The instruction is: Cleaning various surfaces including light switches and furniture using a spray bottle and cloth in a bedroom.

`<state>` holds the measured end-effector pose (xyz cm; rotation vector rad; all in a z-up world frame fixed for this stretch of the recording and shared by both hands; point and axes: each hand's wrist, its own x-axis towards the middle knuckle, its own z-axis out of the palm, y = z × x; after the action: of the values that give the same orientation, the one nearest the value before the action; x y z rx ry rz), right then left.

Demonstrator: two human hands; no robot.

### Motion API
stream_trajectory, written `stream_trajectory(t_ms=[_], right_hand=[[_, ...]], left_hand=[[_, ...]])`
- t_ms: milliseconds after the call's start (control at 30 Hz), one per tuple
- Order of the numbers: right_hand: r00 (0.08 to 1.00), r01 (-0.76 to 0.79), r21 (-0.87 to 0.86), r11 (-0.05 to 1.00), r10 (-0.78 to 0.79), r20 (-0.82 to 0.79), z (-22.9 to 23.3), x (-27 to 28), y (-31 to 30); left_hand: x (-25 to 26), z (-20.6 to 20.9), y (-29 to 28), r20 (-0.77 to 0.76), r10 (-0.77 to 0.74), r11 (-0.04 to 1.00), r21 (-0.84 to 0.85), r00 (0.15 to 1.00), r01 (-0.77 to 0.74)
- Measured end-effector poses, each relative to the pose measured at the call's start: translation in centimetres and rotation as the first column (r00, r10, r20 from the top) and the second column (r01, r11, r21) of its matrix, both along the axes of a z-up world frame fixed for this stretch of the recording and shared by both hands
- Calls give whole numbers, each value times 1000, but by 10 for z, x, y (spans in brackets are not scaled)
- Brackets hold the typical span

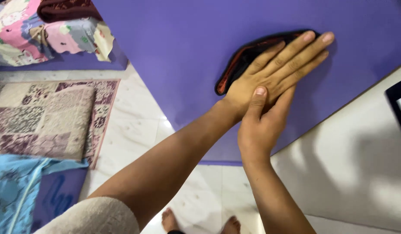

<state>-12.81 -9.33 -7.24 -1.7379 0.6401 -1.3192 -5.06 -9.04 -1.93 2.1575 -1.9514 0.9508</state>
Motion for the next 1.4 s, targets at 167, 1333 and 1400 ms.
stream_trajectory(t_ms=[167, 1333, 1400], right_hand=[[994, -102, 288, 952, 110, -9, -11, 11, 30], [927, -373, 264, 890, 349, 135, -32, 20, 61], [860, -469, 242, 849, 377, 344, -18, 7, 38]], left_hand=[[21, -50, 28, -2, -34, 999, -9, 999, 34], [18, -52, 58, -475, 76, 858, -418, 877, -300], [-2, -11, 35, -471, 316, 912, -88, 824, -400]])
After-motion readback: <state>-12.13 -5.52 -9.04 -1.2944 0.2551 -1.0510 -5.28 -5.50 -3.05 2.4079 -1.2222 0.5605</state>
